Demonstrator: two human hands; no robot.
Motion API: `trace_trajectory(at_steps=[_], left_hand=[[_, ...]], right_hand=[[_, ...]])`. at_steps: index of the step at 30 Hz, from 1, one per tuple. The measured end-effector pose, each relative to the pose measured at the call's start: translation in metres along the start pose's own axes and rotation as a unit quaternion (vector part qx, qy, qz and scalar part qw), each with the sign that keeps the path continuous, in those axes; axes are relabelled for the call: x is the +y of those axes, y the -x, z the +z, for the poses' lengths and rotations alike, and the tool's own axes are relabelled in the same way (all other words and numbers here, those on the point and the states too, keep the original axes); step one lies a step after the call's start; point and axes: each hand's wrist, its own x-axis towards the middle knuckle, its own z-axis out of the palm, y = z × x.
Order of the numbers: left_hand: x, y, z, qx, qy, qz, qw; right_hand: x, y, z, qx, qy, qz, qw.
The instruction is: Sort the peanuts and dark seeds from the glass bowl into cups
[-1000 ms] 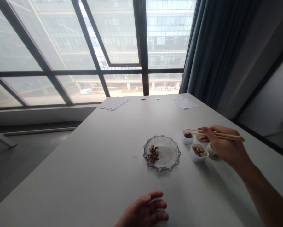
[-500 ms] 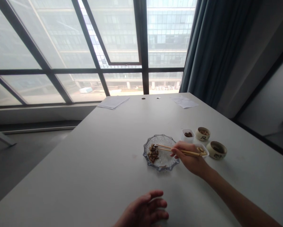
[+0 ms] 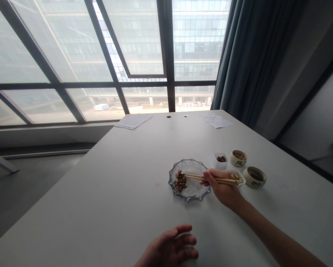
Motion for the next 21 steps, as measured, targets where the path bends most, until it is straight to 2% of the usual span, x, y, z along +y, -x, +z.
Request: trace_trajectory(at_steps=[5, 8, 11, 13, 16, 19, 21], left_hand=[[0.002, 0.000, 0.001, 0.004, 0.002, -0.002, 1.000], [0.002, 0.000, 0.000, 0.000, 0.000, 0.001, 1.000], [0.001, 0.000, -0.001, -0.008, 0.001, 0.002, 1.000], [0.001, -0.001, -0.001, -0.009, 0.003, 0.003, 1.000], [0.001, 0.000, 0.000, -0.013, 0.006, 0.001, 1.000], [0.002, 0.000, 0.001, -0.019, 0.006, -0.001, 1.000], [0.003, 0.000, 0.000, -0.019, 0.006, -0.001, 1.000]], right_hand=[[0.004, 0.000, 0.002, 0.014, -0.009, -0.001, 1.000], [-0.002, -0.003, -0.008, 0.041, -0.010, -0.002, 0.999], [-0.019, -0.006, -0.033, 0.110, 0.000, -0.007, 0.994], [-0.032, -0.008, -0.054, 0.177, 0.015, 0.000, 0.984], [-0.043, -0.011, -0.085, 0.246, 0.077, 0.019, 0.966], [-0.040, -0.014, -0.102, 0.237, 0.129, 0.036, 0.962], [-0.037, -0.015, -0.104, 0.216, 0.136, 0.039, 0.966]])
